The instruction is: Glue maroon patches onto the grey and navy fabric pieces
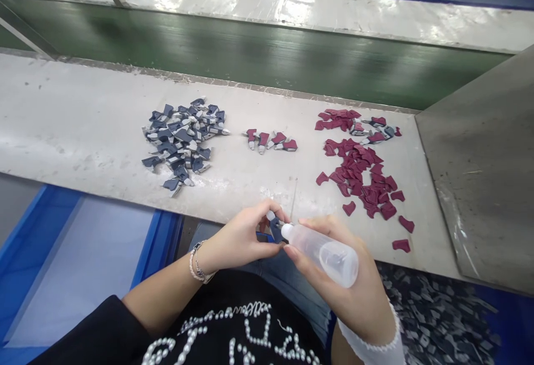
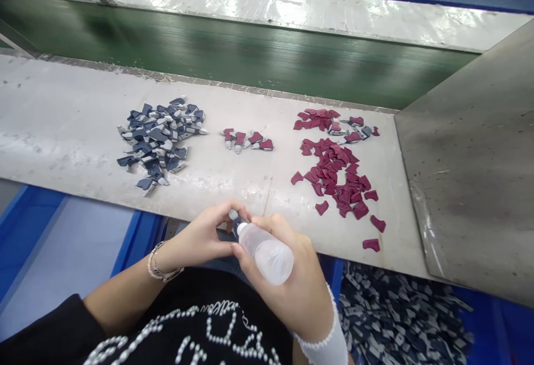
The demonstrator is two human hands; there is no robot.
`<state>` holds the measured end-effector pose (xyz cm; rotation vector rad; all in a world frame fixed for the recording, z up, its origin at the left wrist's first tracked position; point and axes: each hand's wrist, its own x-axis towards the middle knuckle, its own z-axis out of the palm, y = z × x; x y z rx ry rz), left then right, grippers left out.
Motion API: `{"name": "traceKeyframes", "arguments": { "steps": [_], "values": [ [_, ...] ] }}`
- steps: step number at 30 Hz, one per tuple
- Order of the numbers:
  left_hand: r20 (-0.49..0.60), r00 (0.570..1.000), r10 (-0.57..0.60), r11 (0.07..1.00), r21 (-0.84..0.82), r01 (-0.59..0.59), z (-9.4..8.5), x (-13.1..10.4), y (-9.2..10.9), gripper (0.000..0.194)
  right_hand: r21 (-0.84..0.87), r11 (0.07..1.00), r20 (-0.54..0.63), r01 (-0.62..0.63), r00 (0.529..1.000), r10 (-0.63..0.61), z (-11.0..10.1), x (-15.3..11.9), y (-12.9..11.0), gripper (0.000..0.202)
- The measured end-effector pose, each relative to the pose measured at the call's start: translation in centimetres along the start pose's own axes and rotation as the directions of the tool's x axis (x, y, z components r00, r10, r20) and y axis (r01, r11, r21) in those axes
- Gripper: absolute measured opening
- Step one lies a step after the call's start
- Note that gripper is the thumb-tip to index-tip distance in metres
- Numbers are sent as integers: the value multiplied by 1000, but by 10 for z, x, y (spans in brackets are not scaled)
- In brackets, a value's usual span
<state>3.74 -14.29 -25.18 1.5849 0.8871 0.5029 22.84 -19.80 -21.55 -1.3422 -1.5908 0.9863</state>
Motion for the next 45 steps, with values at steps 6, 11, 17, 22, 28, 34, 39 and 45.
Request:
{"name": "traceKeyframes", "arguments": {
  "steps": [6, 11, 17, 22, 28, 34, 39, 45],
  "values": [
    [-1, 1000, -4, 1000, -13, 4, -1, 0, 0, 35, -14, 999, 75, -28, 997, 29, -2, 2, -3, 10],
    [-6, 1000, -12, 1000, -27, 12, -1, 1, 0, 35, -25, 999, 115, -28, 993, 30, -5, 3, -5, 10],
    [15, 1000, -6, 1000, 8, 6, -1, 0, 3, 32, -25, 999, 80, -45, 996, 47, -6, 4, -6, 13],
    [26, 1000, 7, 1000, 25, -8, -1, 0, 3, 30, -24, 999, 70, -40, 997, 42, -7, 6, -7, 13],
    [6, 1000, 0, 1000, 11, 0, -2, 1, 4, 31, -7, 999, 120, -43, 992, 44, -7, 2, -5, 10],
    [-31, 999, -6, 1000, 24, 7, -3, 1, 3, 33, 5, 998, 191, -67, 980, 64, -10, 0, -6, 8],
    [-15, 1000, -12, 1000, 21, 12, -3, 1, 4, 31, 7, 998, 191, -62, 980, 59, -10, 1, -8, 8],
    [30, 999, 14, 999, 37, -15, -2, 2, 6, 29, 14, 998, 167, -66, 984, 63, -11, 0, -7, 9]
  ]
}}
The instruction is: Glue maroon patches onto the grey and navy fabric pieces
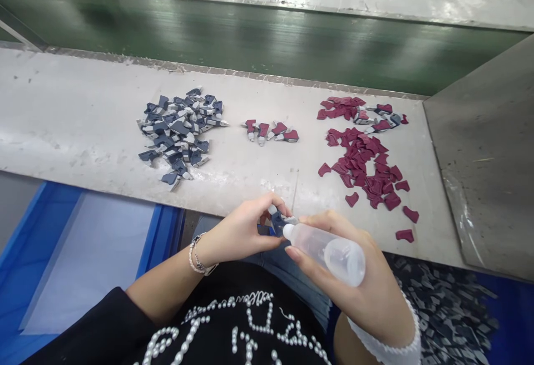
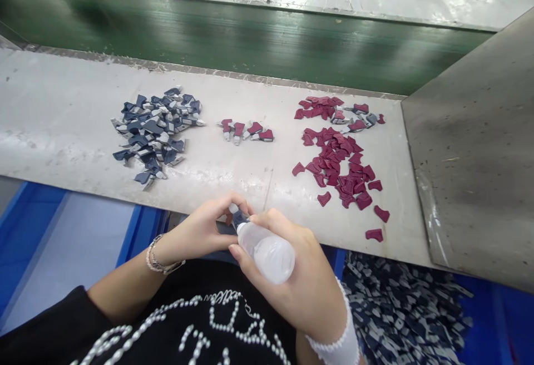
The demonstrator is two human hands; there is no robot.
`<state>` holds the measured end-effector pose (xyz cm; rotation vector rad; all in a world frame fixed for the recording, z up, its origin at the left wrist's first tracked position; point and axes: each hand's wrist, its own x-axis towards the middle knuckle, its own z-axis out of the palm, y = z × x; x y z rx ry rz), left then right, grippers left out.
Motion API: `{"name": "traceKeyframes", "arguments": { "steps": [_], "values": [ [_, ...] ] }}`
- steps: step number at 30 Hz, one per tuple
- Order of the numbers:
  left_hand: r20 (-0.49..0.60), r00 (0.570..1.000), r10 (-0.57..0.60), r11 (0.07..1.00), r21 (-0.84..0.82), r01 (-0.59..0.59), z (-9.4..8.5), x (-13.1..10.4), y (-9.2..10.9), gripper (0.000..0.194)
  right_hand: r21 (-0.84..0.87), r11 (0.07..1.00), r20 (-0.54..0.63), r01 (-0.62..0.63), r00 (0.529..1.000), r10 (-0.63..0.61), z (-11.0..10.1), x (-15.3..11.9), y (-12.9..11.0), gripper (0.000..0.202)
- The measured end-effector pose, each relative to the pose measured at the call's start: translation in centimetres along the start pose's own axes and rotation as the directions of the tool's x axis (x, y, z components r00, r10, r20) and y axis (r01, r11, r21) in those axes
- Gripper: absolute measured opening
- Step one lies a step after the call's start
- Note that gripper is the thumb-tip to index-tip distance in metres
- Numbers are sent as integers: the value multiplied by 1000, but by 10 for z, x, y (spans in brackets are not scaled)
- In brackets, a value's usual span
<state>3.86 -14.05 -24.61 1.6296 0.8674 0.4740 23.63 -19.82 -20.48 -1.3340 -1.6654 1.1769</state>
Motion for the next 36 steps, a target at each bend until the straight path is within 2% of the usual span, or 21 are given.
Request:
{"name": "traceKeyframes", "arguments": {
  "steps": [11, 20, 27, 32, 36],
  "values": [
    [-68, 997, -26, 1000, 7, 26, -2, -1, -2, 32, -55, 998, 39, 25, 999, -23, -1, 1, -4, 7],
    [-87, 996, 14, 999, 35, -11, -2, 1, -1, 28, -143, 989, -57, 39, 997, -47, -7, 1, -5, 9],
    [-83, 997, 2, 999, 38, 2, -1, 1, -1, 28, -159, 986, -143, 44, 987, -68, -2, 1, -5, 9],
    [-86, 996, -19, 999, 35, 22, -3, 1, 0, 29, -103, 995, -125, 14, 992, -27, 0, 2, -4, 13],
    [-98, 995, -4, 999, 37, 8, -3, 0, -1, 30, -111, 993, -137, 25, 990, -40, 0, 2, -4, 12]
  ]
}}
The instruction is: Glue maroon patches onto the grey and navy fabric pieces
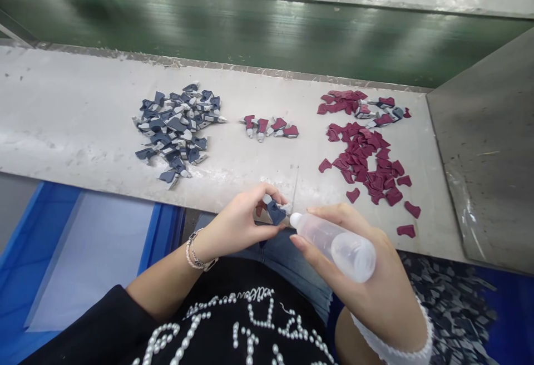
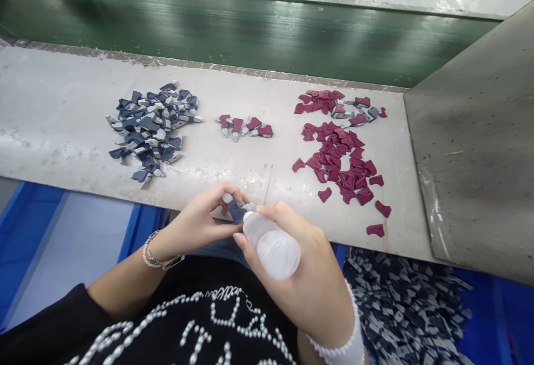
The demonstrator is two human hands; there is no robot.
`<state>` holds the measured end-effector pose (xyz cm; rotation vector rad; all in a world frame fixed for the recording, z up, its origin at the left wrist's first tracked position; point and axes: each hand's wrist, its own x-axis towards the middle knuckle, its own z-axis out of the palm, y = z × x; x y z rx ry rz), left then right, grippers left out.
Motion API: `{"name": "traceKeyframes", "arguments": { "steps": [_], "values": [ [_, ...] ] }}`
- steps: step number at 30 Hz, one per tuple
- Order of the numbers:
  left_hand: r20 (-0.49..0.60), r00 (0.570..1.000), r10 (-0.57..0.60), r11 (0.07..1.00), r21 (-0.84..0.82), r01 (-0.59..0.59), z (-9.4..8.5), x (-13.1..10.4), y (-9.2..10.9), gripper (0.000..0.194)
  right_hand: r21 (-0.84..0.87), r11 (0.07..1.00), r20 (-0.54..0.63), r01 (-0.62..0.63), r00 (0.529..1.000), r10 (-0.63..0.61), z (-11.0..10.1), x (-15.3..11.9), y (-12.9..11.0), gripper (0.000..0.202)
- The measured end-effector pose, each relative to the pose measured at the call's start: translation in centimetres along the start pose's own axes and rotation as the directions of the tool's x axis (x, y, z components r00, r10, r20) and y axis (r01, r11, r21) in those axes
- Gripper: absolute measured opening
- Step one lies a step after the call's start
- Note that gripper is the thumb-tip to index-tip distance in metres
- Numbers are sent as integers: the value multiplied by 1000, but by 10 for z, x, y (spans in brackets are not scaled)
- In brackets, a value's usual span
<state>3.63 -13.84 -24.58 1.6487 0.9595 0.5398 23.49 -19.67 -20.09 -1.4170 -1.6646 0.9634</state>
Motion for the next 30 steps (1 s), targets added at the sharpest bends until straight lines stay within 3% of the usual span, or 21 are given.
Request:
{"name": "traceKeyframes", "arguments": {
  "steps": [7, 11, 15, 18, 21, 23, 27, 30],
  "values": [
    [-35, 999, -4, 999, -32, 2, 2, -1, -2, 31, -13, 1000, 33, -15, 999, 16, -3, -1, -1, 13],
    [-68, 997, -35, 998, -58, 31, 0, 0, -5, 34, 44, 995, -46, -88, 995, 90, -8, -4, 3, 22],
    [-111, 986, -125, 984, -137, 110, -6, 0, -11, 42, 119, 982, -100, -150, 982, 162, -17, 2, 22, 31],
    [-121, 968, -221, 955, -231, 189, -10, -1, -19, 48, 249, 957, -5, -146, 988, 152, -20, 12, 46, 46],
    [-125, 948, -294, 920, -307, 245, -15, -1, -25, 51, 420, 901, 107, -111, 992, 73, -12, 25, 69, 47],
    [-121, 933, -339, 892, -356, 278, -17, -1, -29, 53, 477, 875, 95, -81, 995, 40, 0, 37, 80, 37],
    [-172, 903, -395, 878, -361, 315, -21, 0, -37, 50, 431, 902, 23, -1, 1000, -10, 25, 65, 89, 47],
    [-268, 895, -358, 910, -314, 270, -24, 1, -43, 42, 372, 928, 6, 27, 999, -31, 35, 81, 91, 38]
  ]
}}
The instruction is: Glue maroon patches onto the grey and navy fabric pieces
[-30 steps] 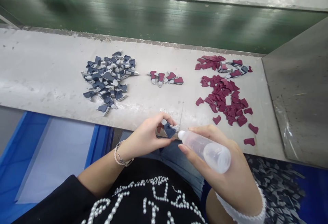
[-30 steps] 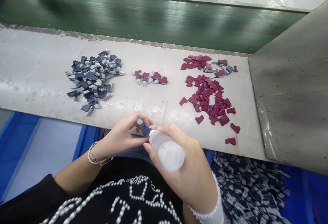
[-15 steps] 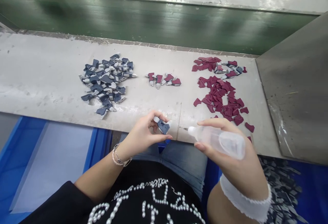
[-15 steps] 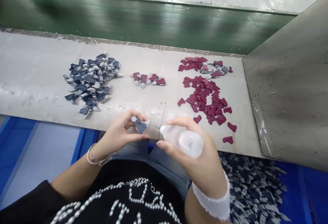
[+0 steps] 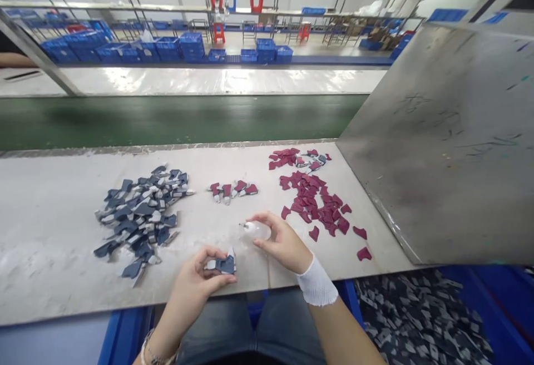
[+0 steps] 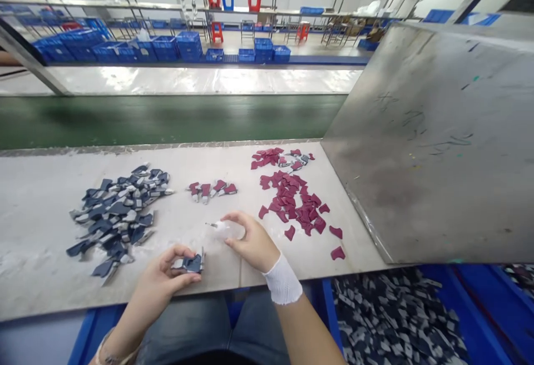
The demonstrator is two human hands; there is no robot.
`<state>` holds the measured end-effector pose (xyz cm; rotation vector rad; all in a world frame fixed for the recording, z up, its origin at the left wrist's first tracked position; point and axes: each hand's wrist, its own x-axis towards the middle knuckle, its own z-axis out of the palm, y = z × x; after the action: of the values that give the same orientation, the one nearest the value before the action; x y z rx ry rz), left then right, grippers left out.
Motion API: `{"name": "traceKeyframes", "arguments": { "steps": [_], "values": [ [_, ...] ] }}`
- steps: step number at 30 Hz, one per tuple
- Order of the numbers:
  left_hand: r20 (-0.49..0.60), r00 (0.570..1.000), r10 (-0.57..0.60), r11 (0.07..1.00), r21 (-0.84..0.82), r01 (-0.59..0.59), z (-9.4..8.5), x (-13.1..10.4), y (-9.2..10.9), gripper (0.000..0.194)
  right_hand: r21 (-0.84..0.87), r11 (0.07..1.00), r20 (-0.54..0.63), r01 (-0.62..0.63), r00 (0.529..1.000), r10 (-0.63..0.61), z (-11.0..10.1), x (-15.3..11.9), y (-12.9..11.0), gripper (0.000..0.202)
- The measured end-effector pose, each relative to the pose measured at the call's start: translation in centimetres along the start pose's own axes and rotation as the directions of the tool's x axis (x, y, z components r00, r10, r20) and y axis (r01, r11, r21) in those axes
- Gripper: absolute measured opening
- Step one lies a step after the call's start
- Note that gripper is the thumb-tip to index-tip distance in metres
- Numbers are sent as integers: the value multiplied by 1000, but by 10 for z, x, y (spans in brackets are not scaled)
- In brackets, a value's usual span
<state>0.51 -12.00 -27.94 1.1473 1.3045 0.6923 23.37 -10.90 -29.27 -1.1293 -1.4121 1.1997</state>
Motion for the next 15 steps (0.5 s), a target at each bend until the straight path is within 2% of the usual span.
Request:
{"name": "traceKeyframes", "arguments": {
  "steps": [5, 10, 12, 15],
  "values": [
    [49, 999, 20, 1000, 6, -20, -3, 2, -4, 39, -99, 994, 28, -42, 999, 45, -5, -2, 1, 37],
    [102, 995, -6, 1000, -11, 7, 2, -2, -7, 37, -304, 949, 41, -81, 994, 98, -42, -15, -13, 66],
    [100, 995, -1, 999, -46, 5, 6, -4, -8, 38, -410, 905, -12, -114, 993, 119, -58, -12, -16, 58],
    [132, 991, 5, 997, -72, 4, 12, -5, -6, 37, -567, 793, -176, -225, 973, 150, -72, 3, -11, 30]
  ]
}}
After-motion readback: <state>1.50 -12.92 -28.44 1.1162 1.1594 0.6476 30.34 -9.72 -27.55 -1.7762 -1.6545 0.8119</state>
